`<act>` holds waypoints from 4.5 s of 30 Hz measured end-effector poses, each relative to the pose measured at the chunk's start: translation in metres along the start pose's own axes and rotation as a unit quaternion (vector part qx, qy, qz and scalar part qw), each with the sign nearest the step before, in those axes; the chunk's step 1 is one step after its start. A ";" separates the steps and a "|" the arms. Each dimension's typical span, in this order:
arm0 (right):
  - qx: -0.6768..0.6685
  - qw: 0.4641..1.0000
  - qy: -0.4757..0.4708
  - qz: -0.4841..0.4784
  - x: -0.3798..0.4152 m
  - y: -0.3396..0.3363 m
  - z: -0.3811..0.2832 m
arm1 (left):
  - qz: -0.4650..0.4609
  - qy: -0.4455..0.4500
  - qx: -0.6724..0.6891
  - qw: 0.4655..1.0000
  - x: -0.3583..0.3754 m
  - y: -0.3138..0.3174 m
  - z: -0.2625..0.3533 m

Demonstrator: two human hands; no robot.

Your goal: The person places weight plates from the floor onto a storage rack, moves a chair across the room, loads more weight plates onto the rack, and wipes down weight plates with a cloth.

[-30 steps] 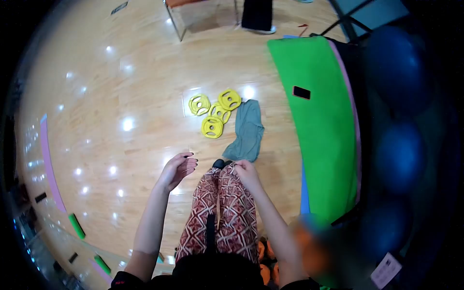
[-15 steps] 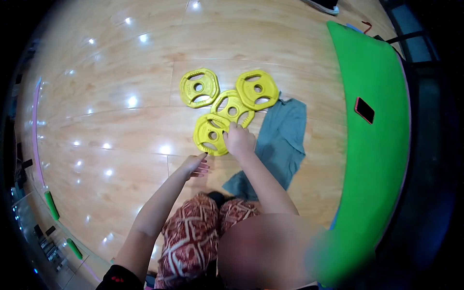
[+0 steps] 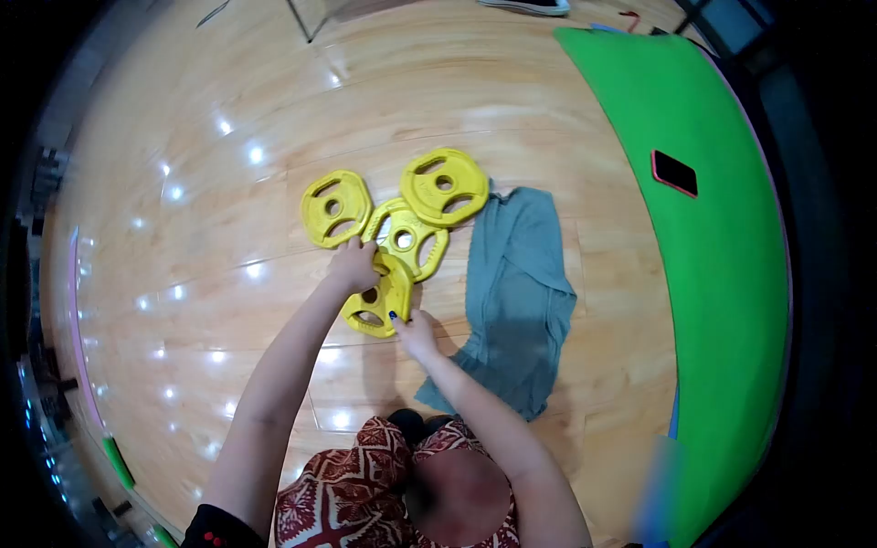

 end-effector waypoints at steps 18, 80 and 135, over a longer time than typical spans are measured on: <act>-0.079 0.995 -0.039 0.043 0.074 -0.070 -0.083 | 0.092 -0.044 0.024 0.994 0.055 0.044 0.024; -0.529 -0.042 -0.132 0.837 1.388 -0.044 0.040 | -0.784 0.390 0.140 0.462 1.082 -0.168 0.915; -0.221 -0.055 0.145 0.963 1.490 -0.090 0.148 | -0.500 0.803 0.147 0.289 1.204 -0.130 0.959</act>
Point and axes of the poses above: each hand's wrist, its own x-axis away from the middle knuckle, its own y-axis out of the palm, z = x × y, the point moved 4 cm from there along -x, towards the middle knuckle, and after that the axes turned 11 degrees about y, right-handed, at the moved point
